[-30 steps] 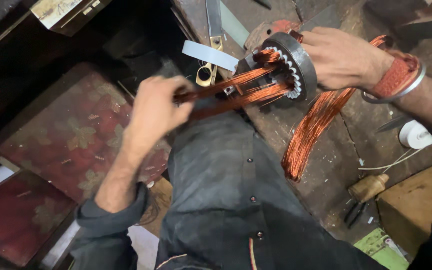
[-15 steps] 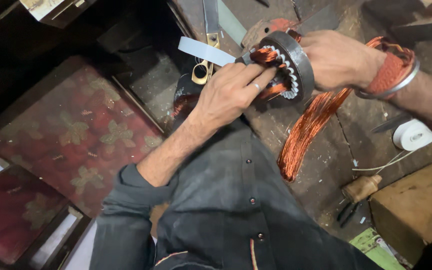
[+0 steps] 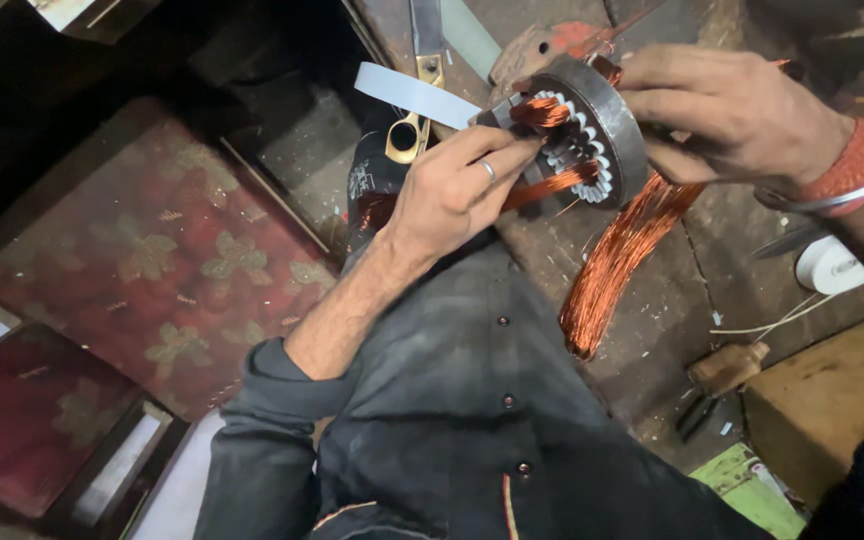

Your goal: The person winds copper wire around a circular metal component clamped in a vise. They repeatedly wrap the wire by hand, adjust the coil, and reposition the component to continue winding.

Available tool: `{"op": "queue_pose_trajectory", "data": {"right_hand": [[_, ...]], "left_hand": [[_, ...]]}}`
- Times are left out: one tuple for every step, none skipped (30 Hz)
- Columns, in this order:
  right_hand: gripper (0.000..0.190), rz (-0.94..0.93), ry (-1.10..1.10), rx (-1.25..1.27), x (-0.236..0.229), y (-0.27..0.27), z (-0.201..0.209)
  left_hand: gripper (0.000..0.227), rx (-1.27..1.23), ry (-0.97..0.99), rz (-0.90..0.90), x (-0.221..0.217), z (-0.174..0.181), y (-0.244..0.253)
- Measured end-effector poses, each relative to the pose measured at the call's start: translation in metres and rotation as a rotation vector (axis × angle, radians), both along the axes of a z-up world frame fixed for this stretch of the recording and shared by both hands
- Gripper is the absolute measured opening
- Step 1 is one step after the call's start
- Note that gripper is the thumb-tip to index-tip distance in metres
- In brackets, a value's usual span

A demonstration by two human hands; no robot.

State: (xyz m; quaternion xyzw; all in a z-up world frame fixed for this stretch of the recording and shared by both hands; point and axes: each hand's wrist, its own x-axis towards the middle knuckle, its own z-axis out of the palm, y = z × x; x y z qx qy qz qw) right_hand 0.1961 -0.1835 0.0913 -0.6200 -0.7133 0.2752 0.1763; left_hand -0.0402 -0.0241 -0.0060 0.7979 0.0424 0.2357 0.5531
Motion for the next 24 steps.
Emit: {"op": "queue_pose_trajectory", "data": {"right_hand": [[0.043,0.001,-0.006,-0.020,-0.0003,0.0022,-0.0007],[0.044,0.003,-0.012,-0.042,0.0000,0.0040,-0.0013],[0.045,0.025,-0.035,-0.019,-0.0001,0.0054,-0.0018],[0.047,0.047,-0.060,0.003,-0.0001,0.0069,-0.0020],[0.048,0.070,-0.084,0.025,-0.0002,0.0079,-0.0021],[0.046,0.068,-0.126,0.000,-0.0009,0.0082,-0.0029],[0.043,0.067,-0.168,-0.026,-0.0015,0.0083,-0.0040],[0.041,0.063,-0.213,-0.053,-0.0017,0.0083,-0.0046],[0.039,0.073,-0.225,-0.041,-0.0016,0.0084,-0.0056],[0.037,0.082,-0.237,-0.030,-0.0016,0.0077,-0.0065],[0.035,0.092,-0.249,-0.019,-0.0017,0.0068,-0.0072],[0.033,0.093,-0.258,0.008,-0.0023,0.0062,-0.0078],[0.032,0.094,-0.267,0.034,-0.0032,0.0055,-0.0079],[0.030,0.094,-0.277,0.060,-0.0040,0.0045,-0.0078],[0.029,0.095,-0.303,0.050,-0.0050,0.0036,-0.0073],[0.027,0.098,-0.331,0.041,-0.0054,0.0039,-0.0063],[0.025,0.100,-0.359,0.033,-0.0058,0.0043,-0.0053],[0.023,0.093,-0.363,0.034,-0.0070,0.0039,-0.0046],[0.021,0.085,-0.366,0.035,-0.0081,0.0037,-0.0041],[0.020,0.081,-0.370,0.038,-0.0085,0.0045,-0.0038],[0.019,0.084,-0.372,0.049,-0.0086,0.0058,-0.0037],[0.018,0.088,-0.372,0.058,-0.0091,0.0071,-0.0037],[0.018,0.093,-0.372,0.067,-0.0096,0.0081,-0.0038],[0.017,0.107,-0.411,0.071,-0.0100,0.0081,-0.0036]], "left_hand": [[0.022,0.011,-0.007,0.002,-0.0006,0.0011,0.0014],[0.022,0.020,-0.013,0.006,-0.0006,0.0018,0.0024],[0.021,0.029,-0.020,0.009,-0.0005,0.0023,0.0034],[0.022,0.047,-0.018,0.021,0.0000,0.0027,0.0042],[0.022,0.066,-0.016,0.034,0.0004,0.0030,0.0048],[0.022,0.085,-0.012,0.046,-0.0001,0.0032,0.0052],[0.022,0.082,-0.009,0.039,-0.0008,0.0034,0.0055],[0.022,0.078,-0.008,0.030,-0.0007,0.0036,0.0060],[0.023,0.074,-0.007,0.022,-0.0006,0.0039,0.0065],[0.023,0.077,-0.009,0.018,-0.0005,0.0039,0.0067],[0.023,0.080,-0.010,0.015,-0.0005,0.0039,0.0068],[0.024,0.084,-0.011,0.012,-0.0007,0.0039,0.0074],[0.024,0.093,-0.003,0.007,-0.0011,0.0041,0.0081],[0.025,0.103,0.003,0.001,-0.0008,0.0039,0.0084],[0.025,0.113,0.010,-0.005,-0.0003,0.0039,0.0084],[0.025,0.121,0.009,-0.003,0.0006,0.0039,0.0090],[0.024,0.129,0.008,-0.001,0.0020,0.0039,0.0091],[0.023,0.134,0.010,0.001,0.0025,0.0039,0.0081],[0.023,0.153,0.014,0.006,0.0029,0.0038,0.0071],[0.024,0.173,0.016,0.013,0.0037,0.0036,0.0063],[0.024,0.192,0.019,0.021,0.0041,0.0034,0.0060],[0.026,0.200,0.018,0.019,0.0037,0.0034,0.0056],[0.027,0.208,0.018,0.016,0.0034,0.0032,0.0054],[0.029,0.215,0.016,0.013,0.0036,0.0030,0.0050]]}}
